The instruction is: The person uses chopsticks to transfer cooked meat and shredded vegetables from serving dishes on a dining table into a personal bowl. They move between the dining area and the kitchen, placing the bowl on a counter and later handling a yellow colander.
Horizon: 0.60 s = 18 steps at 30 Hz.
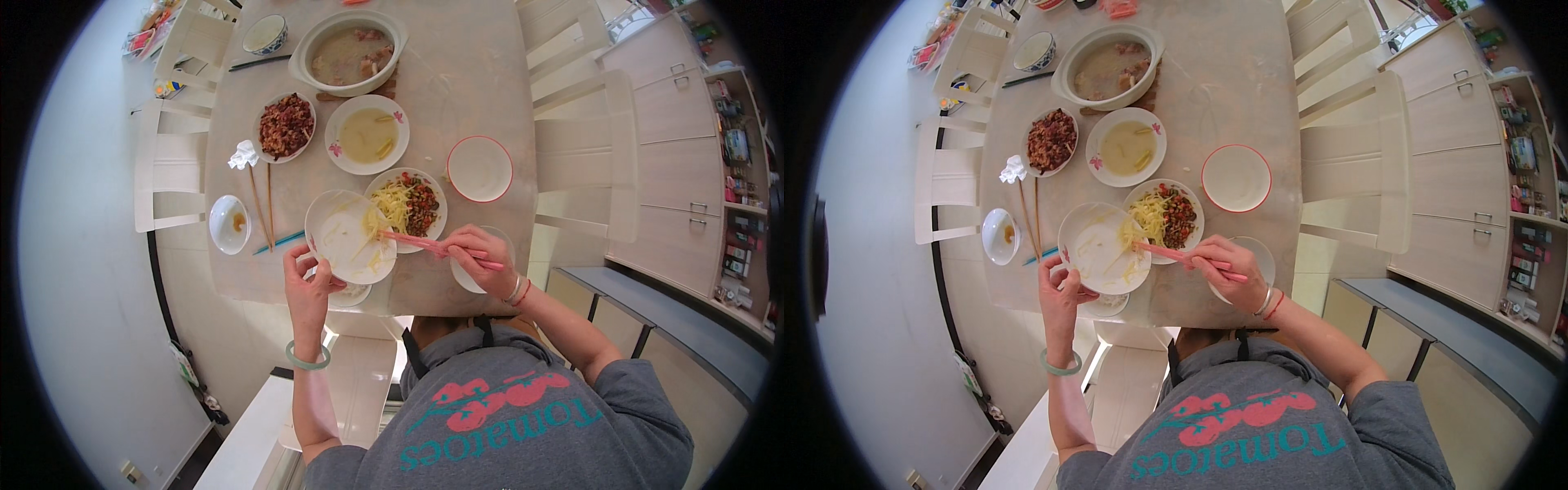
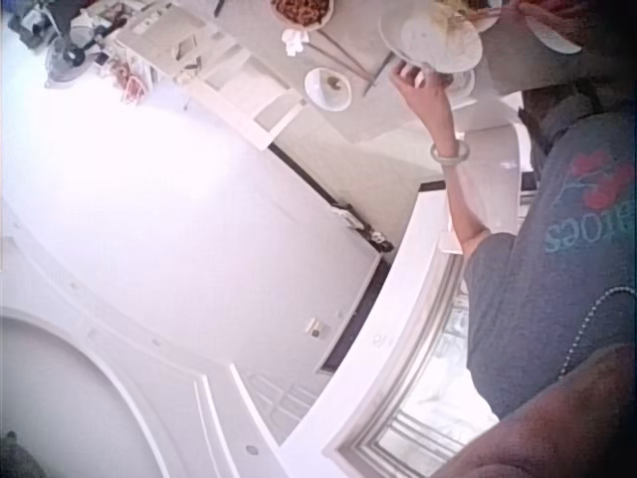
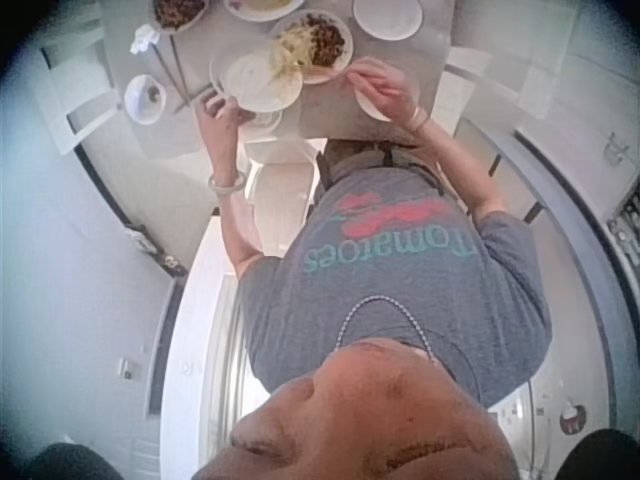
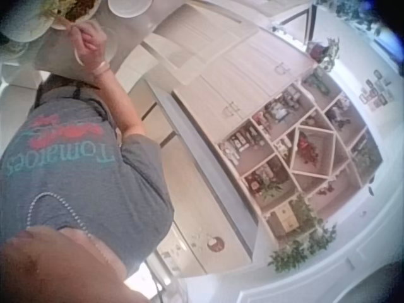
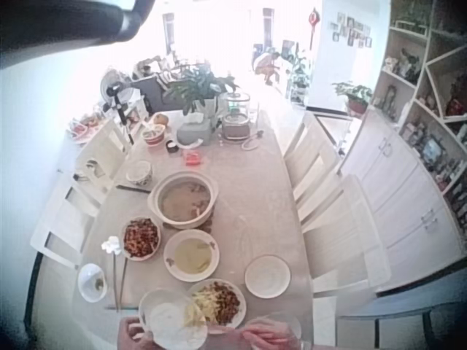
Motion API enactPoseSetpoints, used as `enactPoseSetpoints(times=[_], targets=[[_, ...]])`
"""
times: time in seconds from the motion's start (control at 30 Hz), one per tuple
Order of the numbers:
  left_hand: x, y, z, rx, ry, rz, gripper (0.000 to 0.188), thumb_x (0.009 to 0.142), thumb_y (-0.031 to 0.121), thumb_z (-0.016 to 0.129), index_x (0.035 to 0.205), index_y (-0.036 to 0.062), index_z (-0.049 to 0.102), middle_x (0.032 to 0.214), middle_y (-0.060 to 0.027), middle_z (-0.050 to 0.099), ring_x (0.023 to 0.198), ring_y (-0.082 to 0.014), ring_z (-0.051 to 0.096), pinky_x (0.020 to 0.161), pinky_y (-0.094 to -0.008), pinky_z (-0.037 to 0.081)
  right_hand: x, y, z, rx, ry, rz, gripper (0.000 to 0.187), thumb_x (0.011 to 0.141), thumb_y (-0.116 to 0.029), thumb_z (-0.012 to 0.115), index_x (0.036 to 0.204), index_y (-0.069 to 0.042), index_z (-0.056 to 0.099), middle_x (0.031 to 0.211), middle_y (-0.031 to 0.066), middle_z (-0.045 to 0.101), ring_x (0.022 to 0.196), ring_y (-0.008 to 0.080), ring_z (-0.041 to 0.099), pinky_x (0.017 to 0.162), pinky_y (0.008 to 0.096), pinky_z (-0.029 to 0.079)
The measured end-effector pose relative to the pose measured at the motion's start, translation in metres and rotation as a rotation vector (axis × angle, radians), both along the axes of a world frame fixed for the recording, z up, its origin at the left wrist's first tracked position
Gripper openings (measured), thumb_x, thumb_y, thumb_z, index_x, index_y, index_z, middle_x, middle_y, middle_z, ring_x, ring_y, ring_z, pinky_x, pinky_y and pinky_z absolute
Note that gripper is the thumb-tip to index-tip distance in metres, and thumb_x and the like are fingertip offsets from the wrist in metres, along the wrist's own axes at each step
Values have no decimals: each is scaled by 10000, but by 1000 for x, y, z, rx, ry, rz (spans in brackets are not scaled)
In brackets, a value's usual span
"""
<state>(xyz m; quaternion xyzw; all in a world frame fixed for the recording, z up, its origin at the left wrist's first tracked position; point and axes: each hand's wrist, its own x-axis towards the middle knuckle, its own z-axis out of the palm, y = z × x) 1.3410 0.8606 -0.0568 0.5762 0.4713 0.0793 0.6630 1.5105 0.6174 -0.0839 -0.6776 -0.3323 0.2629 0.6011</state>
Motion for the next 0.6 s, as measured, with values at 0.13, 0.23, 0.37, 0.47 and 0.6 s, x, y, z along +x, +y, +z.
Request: enactPoseSetpoints(times=[0.13, 0.23, 0.37, 0.47, 0.6], targets=[[1, -2, 1, -6, 15, -8, 341, 914, 78, 580, 1203, 32, 405, 1009, -155, 585, 657, -169, 651, 589, -288, 587, 0, 1, -6, -26, -139, -41, 126, 890, -4, 610, 1002, -9, 665, 916, 97, 629, 793, 173, 633, 687, 283, 510], [2, -3, 2, -13, 19, -21, 343, 911, 82, 588, 1199, 26, 412, 1003, -159, 587, 662, -167, 651, 589, -288, 586, 2, -3, 3, -35, -176, -42, 133, 884, -7, 616, 1007, -13, 666, 914, 106, 627, 785, 184, 632, 685, 284, 510], [6, -6, 2, -16, 22, -33, 343, 907, 88, 597, 1191, 15, 420, 1004, -165, 590, 665, -167, 650, 585, -286, 583, -10, 5, 7, 39, -72, -40, 121, 880, -5, 618, 992, -10, 666, 910, 113, 624, 784, 195, 633, 688, 282, 509], [7, -6, 4, 2, 36, -55, 343, 909, 95, 598, 1192, 13, 422, 1011, -166, 591, 666, -166, 650, 586, -284, 581, -12, 12, -3, 26, -129, -42, 124, 877, -5, 623, 991, -12, 672, 916, 115, 628, 786, 199, 633, 689, 282, 510], [2, -3, 7, 15, 38, -48, 339, 916, 96, 586, 1198, 18, 416, 1027, -164, 588, 665, -168, 651, 593, -286, 584, -5, 8, -15, -12, -156, -106, 132, 868, -9, 639, 995, -13, 675, 919, 106, 634, 787, 200, 633, 686, 287, 510]])
